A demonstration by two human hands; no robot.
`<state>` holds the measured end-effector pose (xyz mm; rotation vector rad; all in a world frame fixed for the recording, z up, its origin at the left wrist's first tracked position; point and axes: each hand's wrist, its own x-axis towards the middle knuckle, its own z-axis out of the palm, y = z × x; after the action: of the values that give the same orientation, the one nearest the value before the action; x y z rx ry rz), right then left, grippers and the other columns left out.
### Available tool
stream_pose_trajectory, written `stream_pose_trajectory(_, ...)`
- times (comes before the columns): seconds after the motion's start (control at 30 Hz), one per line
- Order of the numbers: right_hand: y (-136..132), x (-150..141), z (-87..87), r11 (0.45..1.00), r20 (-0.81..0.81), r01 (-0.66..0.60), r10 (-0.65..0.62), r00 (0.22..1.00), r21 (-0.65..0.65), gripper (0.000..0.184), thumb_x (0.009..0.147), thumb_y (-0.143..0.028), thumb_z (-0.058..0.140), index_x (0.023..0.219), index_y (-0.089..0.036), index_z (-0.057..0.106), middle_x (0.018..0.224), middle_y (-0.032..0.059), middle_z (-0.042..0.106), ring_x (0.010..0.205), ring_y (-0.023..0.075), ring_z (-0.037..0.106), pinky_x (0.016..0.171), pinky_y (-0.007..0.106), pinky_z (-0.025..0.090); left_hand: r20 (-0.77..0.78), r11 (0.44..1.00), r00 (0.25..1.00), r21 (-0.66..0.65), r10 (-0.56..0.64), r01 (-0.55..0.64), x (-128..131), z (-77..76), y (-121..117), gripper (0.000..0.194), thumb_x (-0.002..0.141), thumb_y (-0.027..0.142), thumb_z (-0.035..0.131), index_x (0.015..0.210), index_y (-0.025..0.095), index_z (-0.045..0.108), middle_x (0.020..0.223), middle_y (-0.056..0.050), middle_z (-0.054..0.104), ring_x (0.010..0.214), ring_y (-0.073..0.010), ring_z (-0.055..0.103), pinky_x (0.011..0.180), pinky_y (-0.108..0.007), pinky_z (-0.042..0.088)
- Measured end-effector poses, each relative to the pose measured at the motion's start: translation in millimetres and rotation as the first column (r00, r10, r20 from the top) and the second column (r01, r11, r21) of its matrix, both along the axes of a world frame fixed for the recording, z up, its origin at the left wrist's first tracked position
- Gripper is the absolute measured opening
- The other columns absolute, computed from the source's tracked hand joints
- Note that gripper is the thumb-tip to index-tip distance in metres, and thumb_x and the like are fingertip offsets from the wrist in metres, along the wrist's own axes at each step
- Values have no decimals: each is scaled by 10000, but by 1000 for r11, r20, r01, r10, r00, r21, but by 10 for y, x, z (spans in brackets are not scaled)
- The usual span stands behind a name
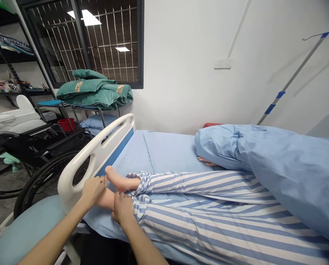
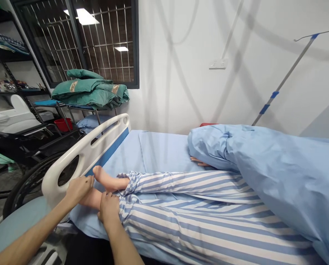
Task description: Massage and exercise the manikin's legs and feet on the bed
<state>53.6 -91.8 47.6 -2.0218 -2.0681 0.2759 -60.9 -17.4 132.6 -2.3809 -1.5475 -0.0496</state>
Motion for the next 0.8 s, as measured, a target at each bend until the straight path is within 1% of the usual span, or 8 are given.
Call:
stream_pose_trajectory(0.1,7,-3,-8,1000,-8,1,-1,1000,-5,656,585,-319,722,1158,-131,463,1011,158,577,870,305,583,730,401,464,119,986,989,129,87,-102,-32,-110,-36,507,900,372,189,828,136,632,685,-125,665,655,-277,634,532,-316,378)
stream_pose_trajectory(0.2,10,-12,-18,1000,6,4,-4,1000,-14,650,576,-338,720,1143,-140,471,1006,154,578,858,308,587,715,405,469,279,953,951,228,131,-198,-69,-248,-62,462,903,388,227,816,155,616,720,-86,665,647,-222,623,545,-290,375)
stream_pose_trajectory(0.3,-5,-23,-6,1000,22,12,-12,1000,-5,637,573,-350,715,1131,-156,479,998,145,585,844,299,590,709,391,470,422,934,905,301,51,-193,-122,-371,-96,390,902,345,280,857,151,615,802,-75,666,723,-186,614,639,-283,415)
stream_pose_trajectory(0.47,-46,7,72,1000,-55,-10,12,998,29,599,557,-380,699,1081,-168,500,990,136,592,855,315,578,714,405,461,586,939,797,335,-147,-73,-216,-501,-233,365,893,319,306,1021,141,598,999,-103,650,961,-225,571,858,-369,430)
stream_pose_trajectory(0.57,-21,90,116,990,-269,-54,89,959,132,523,607,-429,647,1051,-198,494,1005,94,587,927,292,550,760,376,443,742,974,656,222,-136,-49,-313,-559,-359,420,878,369,323,1173,158,535,1183,-106,587,1070,-235,535,923,-398,416)
stream_pose_trajectory(0.67,64,204,148,982,-433,-22,104,896,190,377,678,-333,576,1018,-198,484,993,65,580,911,234,539,743,320,433,881,998,468,-68,67,-14,-500,-577,-416,466,830,457,388,1185,199,543,1191,-73,595,1056,-225,560,893,-352,458)
stream_pose_trajectory(0.73,149,275,177,973,-458,13,96,884,230,358,696,-259,526,1040,-180,470,1003,70,570,918,218,527,770,315,420,914,959,321,-278,247,54,-650,-549,-367,488,794,510,409,1101,184,603,1086,-71,652,1001,-224,594,826,-319,497)
stream_pose_trajectory(0.8,252,332,218,958,-402,-11,131,906,288,401,687,-219,505,1081,-164,454,1050,84,551,974,224,499,837,334,389,892,890,201,-434,404,138,-771,-482,-252,506,767,537,412,989,147,647,953,-85,691,933,-227,622,738,-303,523)
